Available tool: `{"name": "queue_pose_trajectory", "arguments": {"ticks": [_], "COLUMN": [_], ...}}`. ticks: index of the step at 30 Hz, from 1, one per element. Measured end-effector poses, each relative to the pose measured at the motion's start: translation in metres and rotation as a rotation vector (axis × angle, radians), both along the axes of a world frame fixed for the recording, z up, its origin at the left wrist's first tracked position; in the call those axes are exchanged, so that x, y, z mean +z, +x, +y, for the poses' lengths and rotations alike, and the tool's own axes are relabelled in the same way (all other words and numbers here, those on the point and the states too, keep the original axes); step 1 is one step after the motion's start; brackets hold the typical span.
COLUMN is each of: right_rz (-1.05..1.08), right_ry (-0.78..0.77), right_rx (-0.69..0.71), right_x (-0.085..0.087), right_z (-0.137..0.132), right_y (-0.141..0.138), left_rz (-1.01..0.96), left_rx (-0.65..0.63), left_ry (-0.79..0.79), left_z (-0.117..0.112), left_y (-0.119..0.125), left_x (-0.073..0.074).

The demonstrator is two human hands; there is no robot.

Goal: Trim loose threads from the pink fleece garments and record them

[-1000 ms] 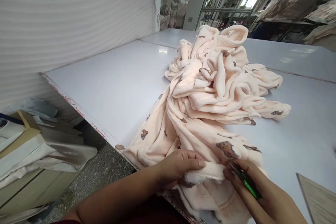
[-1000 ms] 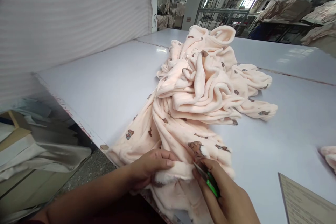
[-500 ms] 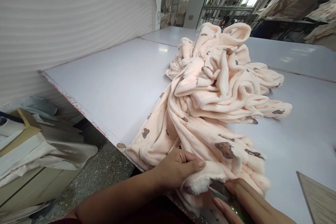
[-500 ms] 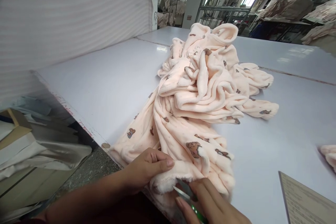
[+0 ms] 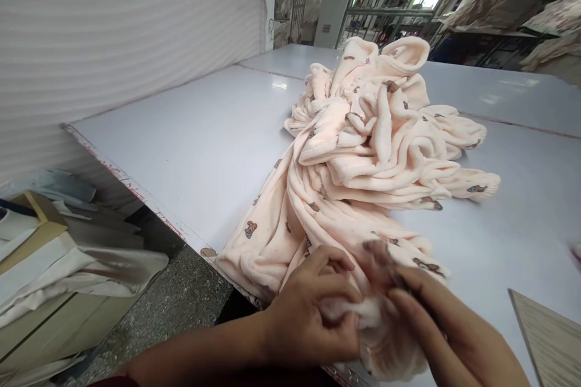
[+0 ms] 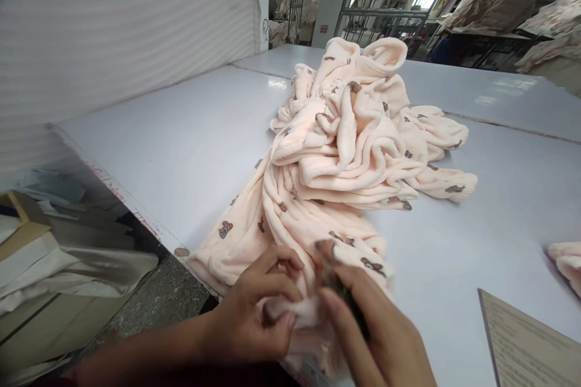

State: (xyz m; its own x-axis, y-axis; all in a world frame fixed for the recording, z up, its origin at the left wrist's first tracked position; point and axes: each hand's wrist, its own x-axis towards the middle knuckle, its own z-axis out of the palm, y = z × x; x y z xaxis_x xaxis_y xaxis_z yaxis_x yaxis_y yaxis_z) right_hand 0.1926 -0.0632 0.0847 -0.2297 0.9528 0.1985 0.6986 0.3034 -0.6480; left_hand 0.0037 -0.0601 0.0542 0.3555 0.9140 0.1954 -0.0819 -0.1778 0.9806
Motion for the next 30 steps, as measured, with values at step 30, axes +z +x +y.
{"name": "queue_pose_trajectory", "arguments": {"ticks": [30], "right_rz": [0.019], "right_ry": [-0.064], "right_rx": [-0.298], "right_x": [-0.008], "right_z": [0.022], "right_y": [0.002], "left_rz": [-0.310], "left_rx": [-0.064], "left_ry": [-0.559], "left_z": [0.039], "left_y": [0.004], "left_x": [-0.008]}}
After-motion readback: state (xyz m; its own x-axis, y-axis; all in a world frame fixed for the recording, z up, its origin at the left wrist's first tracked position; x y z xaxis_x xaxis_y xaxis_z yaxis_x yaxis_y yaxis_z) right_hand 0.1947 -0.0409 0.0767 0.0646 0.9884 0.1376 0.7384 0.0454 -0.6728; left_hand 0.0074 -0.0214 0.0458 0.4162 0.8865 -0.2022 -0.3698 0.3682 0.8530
